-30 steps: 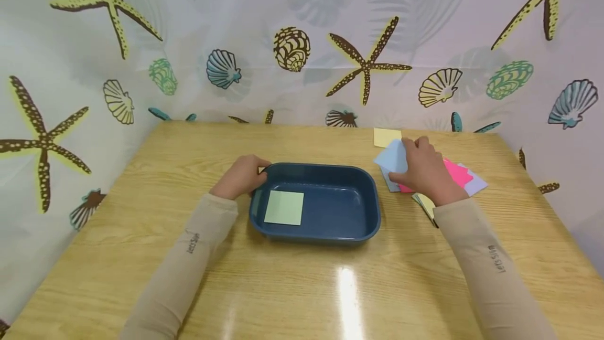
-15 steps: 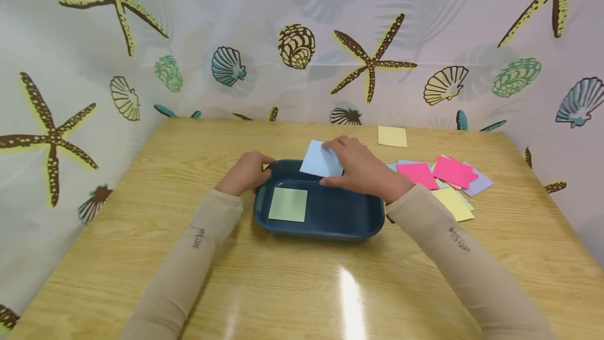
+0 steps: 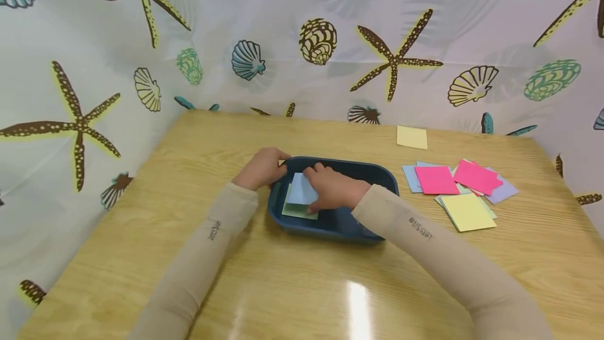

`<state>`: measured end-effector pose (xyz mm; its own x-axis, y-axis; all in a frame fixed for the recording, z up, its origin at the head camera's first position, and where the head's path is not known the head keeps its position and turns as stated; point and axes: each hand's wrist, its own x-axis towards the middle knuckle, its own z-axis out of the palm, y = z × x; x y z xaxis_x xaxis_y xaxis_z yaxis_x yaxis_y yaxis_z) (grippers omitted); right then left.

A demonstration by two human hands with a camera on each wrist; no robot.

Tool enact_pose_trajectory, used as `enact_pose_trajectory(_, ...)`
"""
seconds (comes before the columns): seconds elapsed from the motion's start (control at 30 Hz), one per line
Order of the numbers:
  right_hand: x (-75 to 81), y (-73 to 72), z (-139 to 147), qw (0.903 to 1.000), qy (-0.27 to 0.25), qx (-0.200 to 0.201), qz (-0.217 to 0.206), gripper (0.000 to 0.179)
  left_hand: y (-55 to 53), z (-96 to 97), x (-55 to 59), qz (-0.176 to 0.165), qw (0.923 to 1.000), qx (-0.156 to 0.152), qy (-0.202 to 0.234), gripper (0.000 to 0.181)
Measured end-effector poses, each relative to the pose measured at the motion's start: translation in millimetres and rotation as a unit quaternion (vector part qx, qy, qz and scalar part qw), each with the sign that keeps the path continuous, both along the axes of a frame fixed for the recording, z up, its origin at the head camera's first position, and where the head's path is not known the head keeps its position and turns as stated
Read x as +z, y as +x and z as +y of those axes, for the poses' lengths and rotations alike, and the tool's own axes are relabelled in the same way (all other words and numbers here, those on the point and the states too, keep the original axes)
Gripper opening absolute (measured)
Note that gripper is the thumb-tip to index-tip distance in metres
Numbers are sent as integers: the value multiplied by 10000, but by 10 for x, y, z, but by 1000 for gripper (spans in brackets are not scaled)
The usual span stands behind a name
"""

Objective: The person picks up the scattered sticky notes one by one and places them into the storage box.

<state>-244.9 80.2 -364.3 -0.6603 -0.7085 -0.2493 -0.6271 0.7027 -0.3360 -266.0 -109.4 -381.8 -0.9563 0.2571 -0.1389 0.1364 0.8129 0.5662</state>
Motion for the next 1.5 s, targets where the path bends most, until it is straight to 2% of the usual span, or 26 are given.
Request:
enact_pose_trajectory(0.13, -57, -22, -48, 9997, 231, 56, 14, 78, -11, 42, 29, -70, 9999, -28, 75, 41)
enact_pose_trajectory(0.43, -132, -11, -96, 9987, 491, 101, -48, 73, -10, 79, 54, -59, 10000, -12, -62, 40)
enact_pose_trajectory(0.7, -150, -10, -128, 9987, 492, 96, -32, 71, -28, 62, 56, -107, 9999, 36, -80, 42)
enact_pose_trajectory(1.03, -257, -34, -177, 9984, 522, 168, 111, 71, -22, 45, 44, -359, 9991, 172, -142, 43)
enact_pose_trajectory(1.3, -271, -17, -179, 9981, 515, 260, 196, 67, 9, 26, 33, -133, 9998, 83, -136, 41)
enact_pose_trajectory(1.5, -281, -3, -169, 9986, 425, 268, 184, 63, 17, 31, 39, -214, 9996, 131, -140, 42)
